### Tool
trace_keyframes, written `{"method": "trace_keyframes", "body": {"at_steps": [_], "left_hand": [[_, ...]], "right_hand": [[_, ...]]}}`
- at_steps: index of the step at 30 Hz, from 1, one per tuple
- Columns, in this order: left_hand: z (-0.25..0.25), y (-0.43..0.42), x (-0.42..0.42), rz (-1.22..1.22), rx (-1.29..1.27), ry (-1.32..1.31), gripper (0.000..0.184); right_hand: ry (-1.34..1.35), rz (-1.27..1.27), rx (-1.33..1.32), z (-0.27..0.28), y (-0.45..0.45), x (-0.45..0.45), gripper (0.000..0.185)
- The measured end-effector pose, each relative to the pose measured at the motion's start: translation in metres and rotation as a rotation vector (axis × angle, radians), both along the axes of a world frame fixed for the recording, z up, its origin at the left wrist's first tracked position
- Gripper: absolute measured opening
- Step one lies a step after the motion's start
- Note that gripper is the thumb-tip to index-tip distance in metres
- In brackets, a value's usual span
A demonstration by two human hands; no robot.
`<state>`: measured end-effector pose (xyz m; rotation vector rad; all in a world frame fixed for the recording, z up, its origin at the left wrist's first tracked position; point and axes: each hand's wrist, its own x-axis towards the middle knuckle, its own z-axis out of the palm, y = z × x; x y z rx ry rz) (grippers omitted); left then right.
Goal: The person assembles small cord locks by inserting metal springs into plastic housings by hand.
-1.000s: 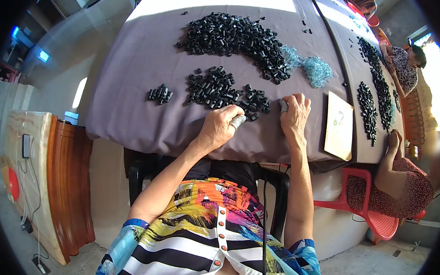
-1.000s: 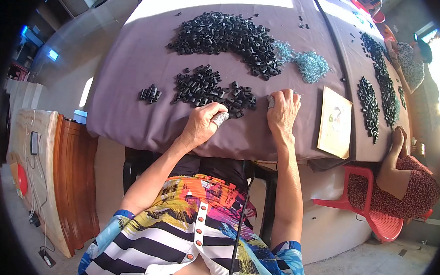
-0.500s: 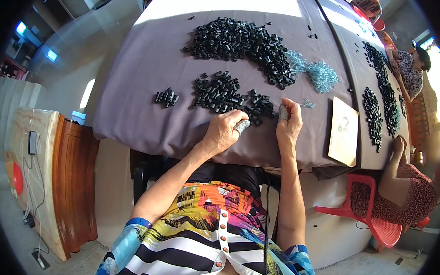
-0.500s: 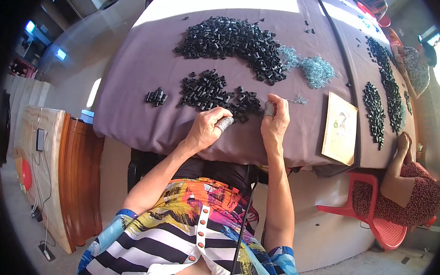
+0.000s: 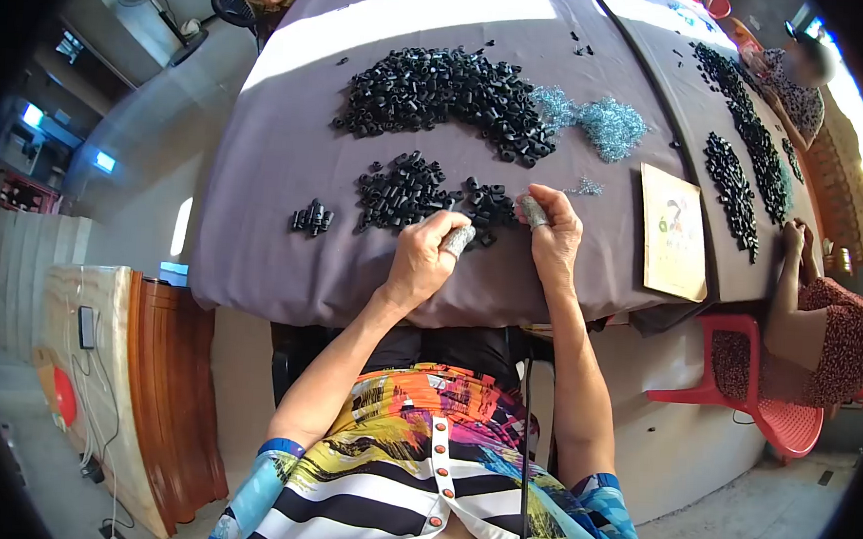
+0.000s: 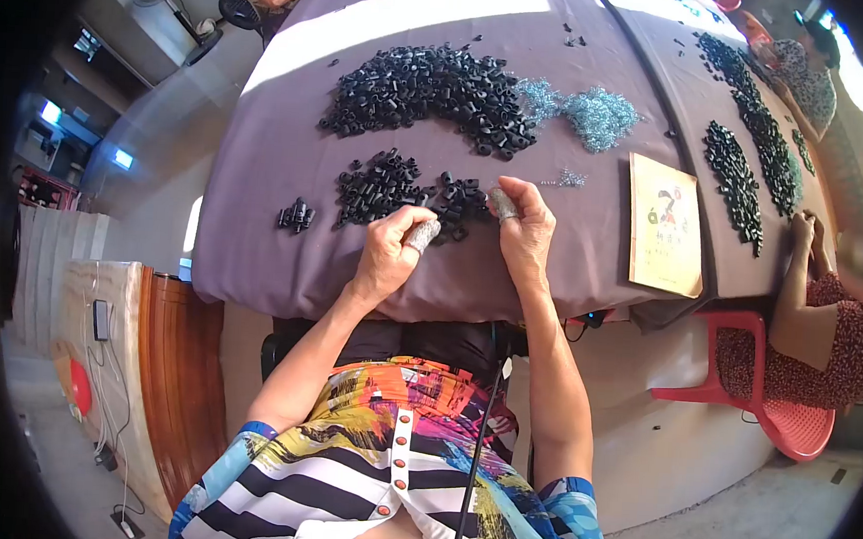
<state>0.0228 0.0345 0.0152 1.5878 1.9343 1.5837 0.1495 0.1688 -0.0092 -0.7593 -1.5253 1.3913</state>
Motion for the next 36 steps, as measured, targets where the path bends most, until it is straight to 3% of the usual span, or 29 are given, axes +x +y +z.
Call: {"method": "trace_keyframes", "body": {"at_steps": [7,9,17,23,32,35,36], "left_hand": [[0.014,0.04,-0.014,0.117,0.062,0.142,0.013],[0.011,0.049,-0.025,0.158,-0.034,0.227,0.005],[0.006,0.07,-0.031,0.139,-0.425,0.491,0.013],[0.003,0.072,-0.033,0.077,-0.462,0.538,0.016],[0.009,0.065,-0.033,0.032,-0.263,0.414,0.013],[0.009,0.058,-0.026,0.115,0.027,0.248,0.016],[0.012,0.05,-0.02,0.13,-0.012,0.042,0.02]], "right_hand": [[-0.09,-0.016,0.176,0.0,-0.003,-0.001,0.024],[-0.077,-0.02,0.148,-0.003,0.001,0.0,0.024],[-0.088,0.011,0.093,0.001,-0.003,-0.001,0.025],[-0.014,0.015,0.063,0.0,-0.002,-0.005,0.028],[-0.11,-0.006,0.107,-0.002,-0.002,-0.004,0.029],[-0.118,-0.001,0.123,-0.004,0.001,-0.004,0.029],[-0.112,-0.001,0.137,-0.005,0.001,-0.004,0.029]]}}
